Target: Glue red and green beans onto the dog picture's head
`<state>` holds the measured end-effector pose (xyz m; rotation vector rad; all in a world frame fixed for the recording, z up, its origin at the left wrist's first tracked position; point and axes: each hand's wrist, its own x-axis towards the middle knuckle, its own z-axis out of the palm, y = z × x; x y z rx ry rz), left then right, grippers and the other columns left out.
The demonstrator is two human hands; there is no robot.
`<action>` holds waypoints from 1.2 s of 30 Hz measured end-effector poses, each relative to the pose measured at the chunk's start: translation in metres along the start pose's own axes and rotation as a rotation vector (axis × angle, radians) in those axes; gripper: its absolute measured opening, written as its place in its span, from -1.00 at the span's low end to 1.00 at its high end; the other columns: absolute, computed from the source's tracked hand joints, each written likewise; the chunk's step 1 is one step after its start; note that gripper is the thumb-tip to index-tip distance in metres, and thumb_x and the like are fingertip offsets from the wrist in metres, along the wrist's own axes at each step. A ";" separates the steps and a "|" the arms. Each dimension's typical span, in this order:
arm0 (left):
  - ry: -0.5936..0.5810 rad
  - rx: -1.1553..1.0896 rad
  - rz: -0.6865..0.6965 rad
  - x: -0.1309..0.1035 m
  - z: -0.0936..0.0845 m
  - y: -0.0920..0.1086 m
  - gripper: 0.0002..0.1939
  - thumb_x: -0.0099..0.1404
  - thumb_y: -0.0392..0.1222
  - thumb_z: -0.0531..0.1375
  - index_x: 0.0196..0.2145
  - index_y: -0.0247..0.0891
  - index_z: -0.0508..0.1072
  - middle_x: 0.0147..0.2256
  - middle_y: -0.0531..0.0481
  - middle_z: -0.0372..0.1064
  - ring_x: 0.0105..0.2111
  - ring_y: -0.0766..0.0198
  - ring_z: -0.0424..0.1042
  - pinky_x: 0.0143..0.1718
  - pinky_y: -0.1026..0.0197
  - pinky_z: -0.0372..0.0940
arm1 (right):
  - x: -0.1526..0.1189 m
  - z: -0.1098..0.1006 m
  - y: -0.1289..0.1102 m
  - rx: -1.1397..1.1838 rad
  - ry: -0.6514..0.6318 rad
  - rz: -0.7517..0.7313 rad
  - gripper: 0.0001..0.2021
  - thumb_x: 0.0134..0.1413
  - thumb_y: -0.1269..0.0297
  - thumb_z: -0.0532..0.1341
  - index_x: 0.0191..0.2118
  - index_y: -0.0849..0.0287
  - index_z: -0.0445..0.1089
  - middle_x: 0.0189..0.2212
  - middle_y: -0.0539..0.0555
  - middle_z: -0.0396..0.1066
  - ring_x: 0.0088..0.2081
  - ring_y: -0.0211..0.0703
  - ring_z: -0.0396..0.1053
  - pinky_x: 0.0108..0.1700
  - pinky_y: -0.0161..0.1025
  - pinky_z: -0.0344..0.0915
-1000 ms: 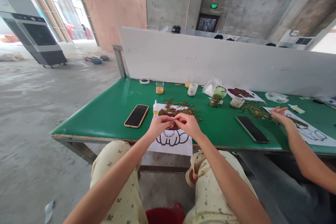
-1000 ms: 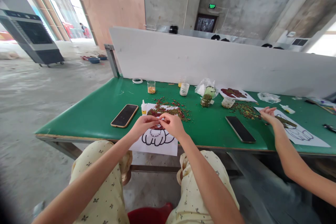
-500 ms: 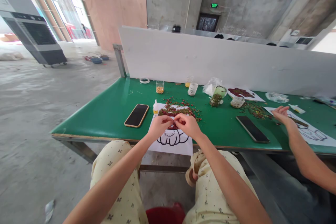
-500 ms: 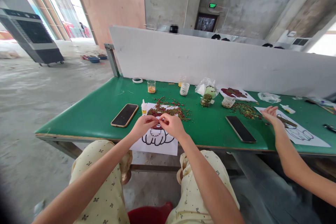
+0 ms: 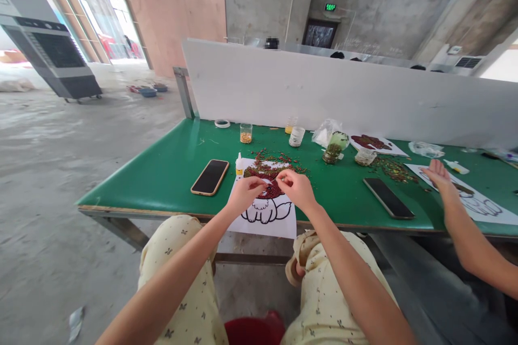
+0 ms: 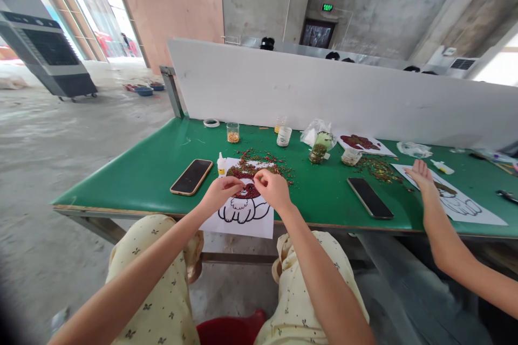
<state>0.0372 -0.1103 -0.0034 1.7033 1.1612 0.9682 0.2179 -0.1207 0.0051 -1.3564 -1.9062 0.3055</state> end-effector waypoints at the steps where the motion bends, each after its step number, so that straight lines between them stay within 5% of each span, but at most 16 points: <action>1: -0.001 -0.009 -0.006 0.000 0.000 0.000 -0.79 0.11 -0.10 0.15 -0.43 -0.31 0.47 -0.53 0.01 0.39 -0.49 0.31 0.36 -0.45 0.29 0.22 | 0.001 -0.001 0.001 -0.011 0.019 0.015 -0.87 0.05 0.25 0.09 -0.40 0.12 0.35 -0.69 -0.09 0.29 -0.63 -0.29 0.20 -0.49 -0.36 0.04; 6: -0.013 -0.088 -0.030 0.001 0.001 -0.001 -0.82 0.09 -0.13 0.18 -0.45 -0.31 0.48 -0.53 0.01 0.39 -0.50 0.33 0.35 -0.46 0.30 0.24 | 0.002 -0.002 0.002 -0.003 0.092 0.085 -0.84 0.07 0.22 0.08 -0.42 0.13 0.34 -0.68 -0.06 0.33 -0.60 -0.26 0.27 -0.46 -0.36 0.08; 14: -0.059 -0.311 -0.177 -0.003 -0.002 0.009 -0.81 0.08 -0.28 0.22 -0.30 -0.33 0.53 -0.45 -0.02 0.45 -0.48 0.37 0.38 -0.41 0.31 0.31 | 0.002 0.002 -0.003 0.095 0.018 0.059 -0.84 0.07 0.18 0.10 -0.33 0.11 0.36 -0.63 -0.05 0.38 -0.56 -0.25 0.31 -0.46 -0.35 0.12; 23: -0.088 -0.306 -0.158 -0.002 -0.001 0.007 -0.74 0.09 -0.27 0.21 -0.23 -0.36 0.52 -0.42 -0.06 0.47 -0.46 0.36 0.38 -0.41 0.30 0.29 | 0.002 0.004 -0.009 0.092 -0.088 -0.003 -0.87 0.04 0.25 0.12 -0.32 0.13 0.38 -0.63 -0.06 0.36 -0.56 -0.28 0.27 -0.47 -0.37 0.09; 36: -0.048 -0.197 -0.071 -0.001 0.000 0.004 -0.77 0.07 -0.08 0.21 -0.48 -0.34 0.48 -0.56 0.01 0.37 -0.53 0.36 0.32 -0.48 0.31 0.21 | -0.001 0.005 -0.011 0.103 -0.167 -0.051 -0.85 0.04 0.22 0.12 -0.37 0.14 0.38 -0.66 -0.08 0.27 -0.59 -0.31 0.20 -0.49 -0.38 0.05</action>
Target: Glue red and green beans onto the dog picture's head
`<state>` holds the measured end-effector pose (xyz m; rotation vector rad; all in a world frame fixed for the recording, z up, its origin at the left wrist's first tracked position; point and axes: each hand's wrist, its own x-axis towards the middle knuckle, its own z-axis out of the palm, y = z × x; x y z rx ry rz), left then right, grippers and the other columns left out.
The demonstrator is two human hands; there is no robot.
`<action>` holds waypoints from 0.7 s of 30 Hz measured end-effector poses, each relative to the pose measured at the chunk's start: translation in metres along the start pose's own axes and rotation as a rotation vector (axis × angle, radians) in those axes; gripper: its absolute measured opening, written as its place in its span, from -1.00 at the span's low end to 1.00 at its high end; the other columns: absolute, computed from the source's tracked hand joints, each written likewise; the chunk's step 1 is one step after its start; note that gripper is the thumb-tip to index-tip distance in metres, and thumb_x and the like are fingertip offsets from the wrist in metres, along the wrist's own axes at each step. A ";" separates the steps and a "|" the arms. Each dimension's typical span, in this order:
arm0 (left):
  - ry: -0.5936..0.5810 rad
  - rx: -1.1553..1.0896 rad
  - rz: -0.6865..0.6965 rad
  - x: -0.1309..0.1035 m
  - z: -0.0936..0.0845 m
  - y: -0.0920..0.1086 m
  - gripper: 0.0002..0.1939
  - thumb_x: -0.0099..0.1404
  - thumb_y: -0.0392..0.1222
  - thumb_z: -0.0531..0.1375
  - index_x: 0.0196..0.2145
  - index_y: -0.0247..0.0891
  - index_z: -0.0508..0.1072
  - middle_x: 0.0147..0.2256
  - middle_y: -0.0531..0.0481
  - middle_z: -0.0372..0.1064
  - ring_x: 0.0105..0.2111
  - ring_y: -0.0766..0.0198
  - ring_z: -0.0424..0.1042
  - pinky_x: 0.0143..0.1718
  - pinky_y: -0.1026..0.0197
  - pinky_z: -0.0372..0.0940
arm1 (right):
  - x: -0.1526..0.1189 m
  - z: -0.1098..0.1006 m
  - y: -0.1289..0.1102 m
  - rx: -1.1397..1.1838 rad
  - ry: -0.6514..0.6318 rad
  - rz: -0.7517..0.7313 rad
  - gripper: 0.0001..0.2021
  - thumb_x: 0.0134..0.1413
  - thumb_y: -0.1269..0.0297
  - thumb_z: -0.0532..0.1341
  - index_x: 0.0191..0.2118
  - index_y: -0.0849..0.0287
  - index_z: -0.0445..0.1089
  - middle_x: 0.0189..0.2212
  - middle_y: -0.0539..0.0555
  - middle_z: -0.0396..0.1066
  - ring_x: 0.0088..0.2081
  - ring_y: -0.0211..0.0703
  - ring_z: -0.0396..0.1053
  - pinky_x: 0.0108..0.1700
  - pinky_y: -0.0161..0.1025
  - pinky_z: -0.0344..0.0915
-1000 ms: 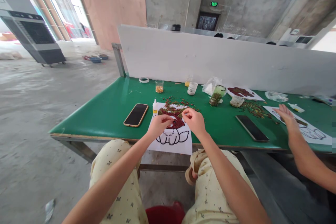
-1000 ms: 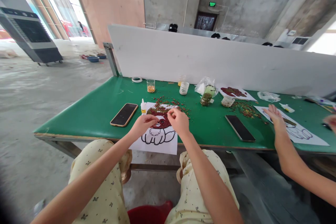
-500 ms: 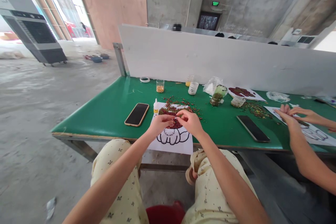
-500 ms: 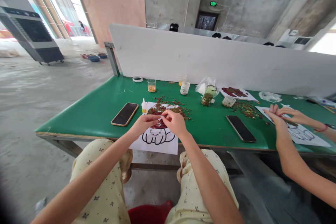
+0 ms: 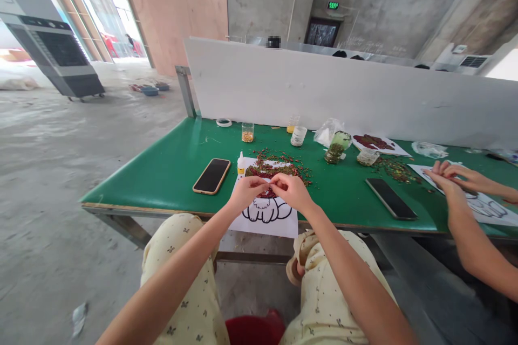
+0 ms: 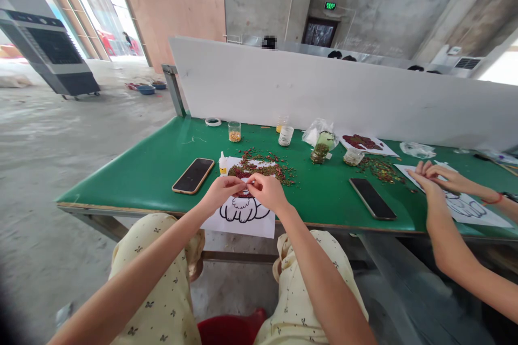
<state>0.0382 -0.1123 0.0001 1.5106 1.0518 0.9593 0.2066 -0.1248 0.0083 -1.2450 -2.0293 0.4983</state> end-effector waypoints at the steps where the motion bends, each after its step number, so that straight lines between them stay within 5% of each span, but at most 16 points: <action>1: -0.002 -0.001 -0.003 0.000 0.000 0.000 -0.76 0.07 -0.07 0.21 -0.48 -0.34 0.48 -0.56 0.01 0.37 -0.53 0.36 0.32 -0.48 0.31 0.21 | 0.000 0.000 0.000 0.002 0.003 0.001 -0.85 0.04 0.22 0.11 -0.38 0.14 0.37 -0.66 -0.08 0.27 -0.59 -0.31 0.20 -0.49 -0.38 0.05; 12: -0.011 -0.027 -0.052 0.001 0.001 -0.002 -0.80 0.10 -0.11 0.19 -0.45 -0.33 0.46 -0.57 0.03 0.37 -0.53 0.37 0.32 -0.49 0.32 0.23 | -0.001 -0.004 0.005 0.003 0.120 0.048 -0.85 0.09 0.24 0.05 -0.34 0.13 0.34 -0.64 -0.06 0.32 -0.59 -0.27 0.24 -0.47 -0.36 0.10; 21: -0.052 -0.011 -0.046 0.000 0.000 -0.001 -0.78 0.13 -0.09 0.16 -0.46 -0.33 0.47 -0.53 0.00 0.40 -0.52 0.37 0.33 -0.49 0.33 0.23 | -0.002 -0.001 0.002 0.035 -0.019 -0.014 -0.82 0.08 0.18 0.11 -0.27 0.13 0.38 -0.66 -0.09 0.29 -0.61 -0.30 0.21 -0.50 -0.38 0.06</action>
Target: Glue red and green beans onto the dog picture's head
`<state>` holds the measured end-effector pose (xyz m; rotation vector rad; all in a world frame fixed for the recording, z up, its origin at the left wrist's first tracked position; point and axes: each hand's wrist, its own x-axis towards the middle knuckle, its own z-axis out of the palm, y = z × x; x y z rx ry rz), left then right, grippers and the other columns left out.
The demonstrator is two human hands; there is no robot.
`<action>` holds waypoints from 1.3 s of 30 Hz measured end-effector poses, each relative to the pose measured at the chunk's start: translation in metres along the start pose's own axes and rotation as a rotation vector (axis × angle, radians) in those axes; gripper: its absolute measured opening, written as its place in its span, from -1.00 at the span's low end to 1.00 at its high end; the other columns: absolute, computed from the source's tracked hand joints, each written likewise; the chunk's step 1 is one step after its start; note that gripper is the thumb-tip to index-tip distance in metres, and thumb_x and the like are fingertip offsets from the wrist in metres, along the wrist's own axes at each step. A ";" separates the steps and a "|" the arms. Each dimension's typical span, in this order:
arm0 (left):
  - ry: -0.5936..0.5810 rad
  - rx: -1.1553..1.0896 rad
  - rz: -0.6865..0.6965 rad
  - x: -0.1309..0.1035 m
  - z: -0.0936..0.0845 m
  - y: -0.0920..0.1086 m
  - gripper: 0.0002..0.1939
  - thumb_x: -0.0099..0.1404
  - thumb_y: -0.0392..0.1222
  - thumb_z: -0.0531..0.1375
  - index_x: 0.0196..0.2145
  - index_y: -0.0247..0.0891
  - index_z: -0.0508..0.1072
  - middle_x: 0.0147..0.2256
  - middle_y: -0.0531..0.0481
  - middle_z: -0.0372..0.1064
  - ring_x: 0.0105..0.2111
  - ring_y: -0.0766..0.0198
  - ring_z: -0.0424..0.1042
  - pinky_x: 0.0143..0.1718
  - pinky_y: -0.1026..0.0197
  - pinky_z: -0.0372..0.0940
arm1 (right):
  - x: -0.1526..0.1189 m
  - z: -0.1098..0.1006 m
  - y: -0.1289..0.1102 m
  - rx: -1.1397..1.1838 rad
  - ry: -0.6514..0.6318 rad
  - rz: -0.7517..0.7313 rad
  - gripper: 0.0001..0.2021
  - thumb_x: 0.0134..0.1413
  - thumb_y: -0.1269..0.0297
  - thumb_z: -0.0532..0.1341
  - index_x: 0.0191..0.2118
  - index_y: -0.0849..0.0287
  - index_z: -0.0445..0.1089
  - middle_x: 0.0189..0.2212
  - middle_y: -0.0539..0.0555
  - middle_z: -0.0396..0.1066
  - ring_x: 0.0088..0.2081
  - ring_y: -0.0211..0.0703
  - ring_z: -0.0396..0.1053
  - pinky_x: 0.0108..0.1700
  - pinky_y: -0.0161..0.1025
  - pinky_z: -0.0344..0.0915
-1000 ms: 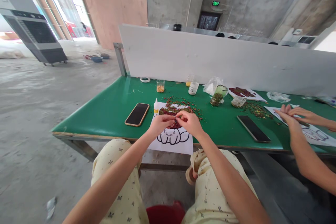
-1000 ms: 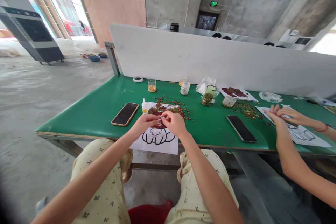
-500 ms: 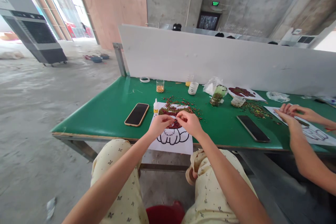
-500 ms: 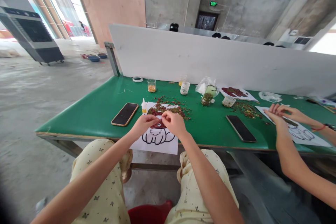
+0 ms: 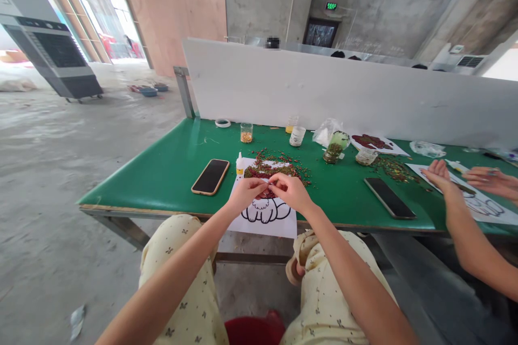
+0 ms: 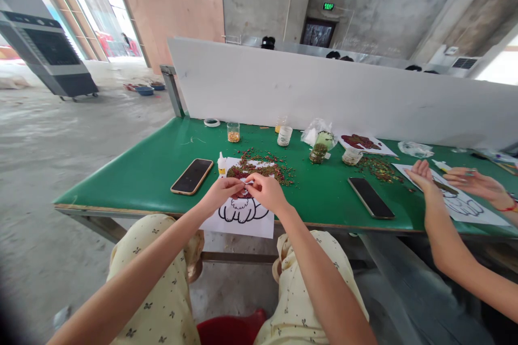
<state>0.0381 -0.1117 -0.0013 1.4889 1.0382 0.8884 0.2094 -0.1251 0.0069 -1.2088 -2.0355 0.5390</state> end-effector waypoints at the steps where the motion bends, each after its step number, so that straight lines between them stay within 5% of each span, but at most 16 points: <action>1: -0.007 0.001 -0.002 0.000 0.000 0.000 -0.78 0.13 -0.10 0.16 -0.46 -0.32 0.47 -0.53 0.00 0.40 -0.52 0.37 0.34 -0.49 0.33 0.23 | 0.000 0.001 0.000 -0.007 -0.001 0.002 -0.82 0.08 0.19 0.11 -0.27 0.13 0.38 -0.66 -0.09 0.28 -0.61 -0.30 0.20 -0.51 -0.38 0.05; 16: -0.111 -0.079 -0.146 -0.001 -0.002 0.005 -0.75 0.13 -0.10 0.16 -0.35 -0.35 0.49 -0.44 -0.05 0.45 -0.52 0.38 0.37 -0.49 0.33 0.25 | 0.000 0.010 0.002 -0.398 0.048 -0.072 -0.81 0.13 0.30 0.04 -0.26 0.10 0.40 -0.49 0.01 0.46 -0.47 -0.24 0.36 -0.44 -0.37 0.04; 23: -0.049 -0.061 -0.178 0.003 -0.005 0.001 -0.74 0.13 -0.12 0.15 -0.28 -0.32 0.48 -0.48 0.00 0.43 -0.55 0.39 0.37 -0.53 0.34 0.22 | 0.001 0.010 -0.001 -0.365 0.088 -0.006 -0.79 0.21 0.27 -0.07 -0.19 0.15 0.26 -0.61 -0.04 0.35 -0.58 -0.24 0.27 -0.50 -0.37 -0.03; 30: -0.097 0.040 -0.090 0.004 -0.003 -0.006 -0.76 0.11 -0.10 0.14 -0.35 -0.32 0.46 -0.47 0.01 0.40 -0.55 0.39 0.34 -0.53 0.34 0.21 | 0.000 0.011 0.001 -0.432 0.082 -0.010 -0.70 0.25 0.21 -0.10 -0.38 0.15 0.28 -0.63 -0.01 0.32 -0.57 -0.23 0.29 -0.50 -0.35 -0.09; 39: -0.084 0.110 -0.085 0.004 -0.002 -0.010 -0.75 0.08 -0.13 0.10 -0.36 -0.34 0.46 -0.44 -0.02 0.40 -0.48 0.33 0.34 -0.51 0.32 0.21 | 0.000 0.018 0.004 -0.373 0.033 0.009 -0.78 0.22 0.22 0.03 -0.23 0.06 0.41 -0.44 -0.01 0.50 -0.42 -0.23 0.41 -0.42 -0.38 0.06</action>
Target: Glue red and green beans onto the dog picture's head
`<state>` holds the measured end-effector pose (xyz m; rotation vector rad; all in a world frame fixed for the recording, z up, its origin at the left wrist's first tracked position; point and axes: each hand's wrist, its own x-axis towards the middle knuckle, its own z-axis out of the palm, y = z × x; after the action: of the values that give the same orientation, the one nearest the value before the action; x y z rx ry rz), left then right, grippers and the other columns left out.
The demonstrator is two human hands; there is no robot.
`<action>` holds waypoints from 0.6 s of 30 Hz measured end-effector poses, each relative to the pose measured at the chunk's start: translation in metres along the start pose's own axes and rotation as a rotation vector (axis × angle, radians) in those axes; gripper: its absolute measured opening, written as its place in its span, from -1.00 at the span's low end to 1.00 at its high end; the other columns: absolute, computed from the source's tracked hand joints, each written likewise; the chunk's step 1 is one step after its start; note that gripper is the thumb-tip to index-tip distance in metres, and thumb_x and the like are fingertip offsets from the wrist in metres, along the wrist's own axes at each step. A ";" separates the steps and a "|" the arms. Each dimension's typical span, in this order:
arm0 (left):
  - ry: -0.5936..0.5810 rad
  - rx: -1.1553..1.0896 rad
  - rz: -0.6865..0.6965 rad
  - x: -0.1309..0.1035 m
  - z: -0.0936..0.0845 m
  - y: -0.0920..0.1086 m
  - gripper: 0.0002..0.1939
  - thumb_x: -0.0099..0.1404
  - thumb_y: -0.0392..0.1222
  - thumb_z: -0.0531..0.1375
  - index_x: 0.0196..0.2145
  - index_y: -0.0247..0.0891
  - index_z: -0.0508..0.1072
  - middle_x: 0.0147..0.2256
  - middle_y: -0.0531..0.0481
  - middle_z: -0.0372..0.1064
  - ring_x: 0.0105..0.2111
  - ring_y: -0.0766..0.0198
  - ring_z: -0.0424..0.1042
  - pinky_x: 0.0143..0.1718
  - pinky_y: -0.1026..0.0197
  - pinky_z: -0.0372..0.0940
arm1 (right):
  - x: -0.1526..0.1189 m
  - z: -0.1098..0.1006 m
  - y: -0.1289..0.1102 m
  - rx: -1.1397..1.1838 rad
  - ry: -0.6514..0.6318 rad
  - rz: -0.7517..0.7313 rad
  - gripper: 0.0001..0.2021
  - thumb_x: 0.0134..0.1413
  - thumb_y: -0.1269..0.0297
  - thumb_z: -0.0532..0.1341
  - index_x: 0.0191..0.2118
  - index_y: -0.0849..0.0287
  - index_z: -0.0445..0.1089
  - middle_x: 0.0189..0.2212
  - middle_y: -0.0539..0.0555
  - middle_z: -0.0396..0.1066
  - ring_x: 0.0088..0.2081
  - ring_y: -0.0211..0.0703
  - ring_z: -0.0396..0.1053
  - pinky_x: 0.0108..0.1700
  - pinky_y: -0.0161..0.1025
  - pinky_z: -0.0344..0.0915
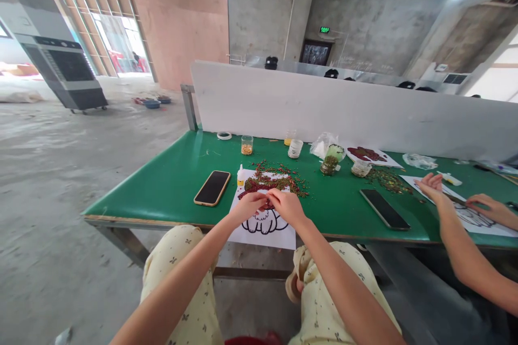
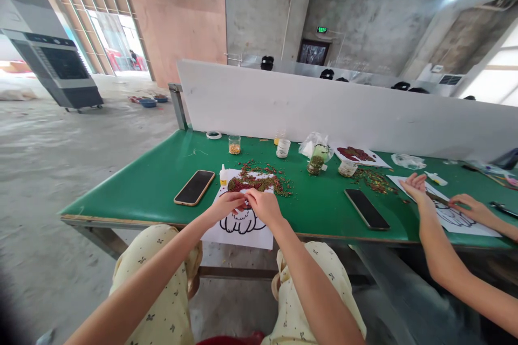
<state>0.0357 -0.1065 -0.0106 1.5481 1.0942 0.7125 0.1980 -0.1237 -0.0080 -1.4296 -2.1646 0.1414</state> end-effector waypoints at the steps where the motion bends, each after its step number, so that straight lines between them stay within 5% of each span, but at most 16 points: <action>1: 0.005 0.012 0.006 0.001 0.000 -0.001 -0.74 0.08 -0.13 0.10 -0.36 -0.34 0.46 -0.43 -0.02 0.41 -0.45 0.32 0.35 -0.51 0.32 0.21 | 0.000 0.000 -0.001 -0.005 -0.002 0.013 -0.80 0.20 0.23 0.05 -0.25 0.06 0.42 -0.44 -0.01 0.50 -0.41 -0.23 0.42 -0.41 -0.38 0.07; 7: 0.027 -0.022 -0.003 0.001 0.001 -0.002 -0.70 0.07 -0.13 0.10 -0.31 -0.34 0.50 -0.37 -0.07 0.44 -0.34 0.25 0.38 -0.48 0.32 0.21 | 0.001 0.004 -0.004 -0.012 0.018 0.063 -0.89 0.08 0.29 0.17 -0.40 0.08 0.44 -0.47 -0.04 0.50 -0.43 -0.25 0.40 -0.44 -0.38 0.04; 13: 0.065 -0.004 0.096 0.005 0.000 -0.006 -0.73 0.07 -0.09 0.14 -0.40 -0.35 0.50 -0.48 -0.03 0.39 -0.47 0.31 0.33 -0.52 0.31 0.16 | 0.003 0.007 -0.004 -0.039 0.025 0.071 -0.89 0.05 0.31 0.19 -0.46 0.13 0.39 -0.53 -0.04 0.46 -0.47 -0.27 0.36 -0.46 -0.38 -0.01; 18: 0.100 -0.145 0.035 0.005 0.002 -0.006 -0.63 0.03 -0.09 0.20 -0.21 -0.32 0.41 -0.45 0.00 0.38 -0.48 0.32 0.35 -0.54 0.32 0.18 | 0.002 0.010 0.000 -0.008 -0.004 0.037 -0.88 0.09 0.33 0.15 -0.38 0.09 0.44 -0.46 -0.04 0.49 -0.42 -0.24 0.38 -0.43 -0.36 0.06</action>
<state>0.0380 -0.1023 -0.0171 1.4236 1.0662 0.8823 0.1923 -0.1202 -0.0159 -1.4751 -2.1454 0.1498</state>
